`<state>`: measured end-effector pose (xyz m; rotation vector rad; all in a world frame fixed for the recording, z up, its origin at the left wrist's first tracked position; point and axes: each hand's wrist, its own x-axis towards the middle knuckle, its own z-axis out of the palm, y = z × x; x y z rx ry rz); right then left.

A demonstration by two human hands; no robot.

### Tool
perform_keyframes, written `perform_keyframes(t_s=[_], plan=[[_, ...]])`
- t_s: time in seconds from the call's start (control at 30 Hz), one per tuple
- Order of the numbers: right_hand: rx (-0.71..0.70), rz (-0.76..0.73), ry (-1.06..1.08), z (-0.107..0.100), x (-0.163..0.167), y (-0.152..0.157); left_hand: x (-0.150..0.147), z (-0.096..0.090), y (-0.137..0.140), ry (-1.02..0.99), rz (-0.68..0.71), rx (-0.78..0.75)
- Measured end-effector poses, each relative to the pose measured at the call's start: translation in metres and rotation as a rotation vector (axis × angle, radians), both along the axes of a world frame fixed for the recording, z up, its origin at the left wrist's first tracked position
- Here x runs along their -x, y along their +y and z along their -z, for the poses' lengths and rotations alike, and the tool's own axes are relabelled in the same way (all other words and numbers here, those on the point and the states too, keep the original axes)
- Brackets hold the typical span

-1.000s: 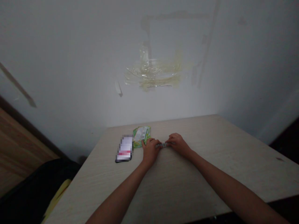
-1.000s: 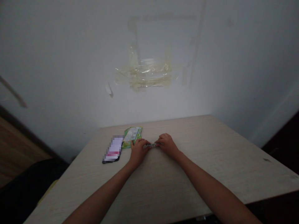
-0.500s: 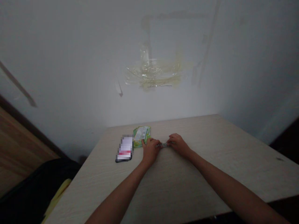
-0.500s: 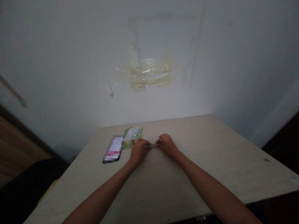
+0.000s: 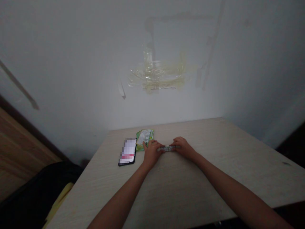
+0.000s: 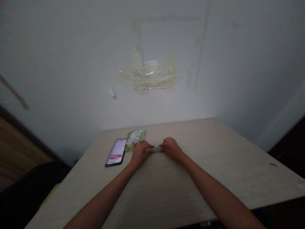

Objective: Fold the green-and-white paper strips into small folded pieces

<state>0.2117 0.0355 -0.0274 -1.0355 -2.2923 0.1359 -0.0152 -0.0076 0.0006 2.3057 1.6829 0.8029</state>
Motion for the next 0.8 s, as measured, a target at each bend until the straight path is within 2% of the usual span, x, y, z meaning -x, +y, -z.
perform_keyframes(t_s=[0.17, 0.5, 0.8], plan=[[0.042, 0.016, 0.053, 0.0048, 0.0027, 0.0008, -0.0001, 0.0022, 0.0011, 0.019, 0.019, -0.008], [0.037, 0.021, 0.105, 0.0056, 0.0037, 0.0000, -0.0005, 0.0001, -0.0018, 0.044, 0.041, -0.020], [-0.095, 0.007, 0.125, 0.0054, 0.0015, -0.0002, -0.0010, 0.0052, -0.0012, -0.005, 0.034, -0.114]])
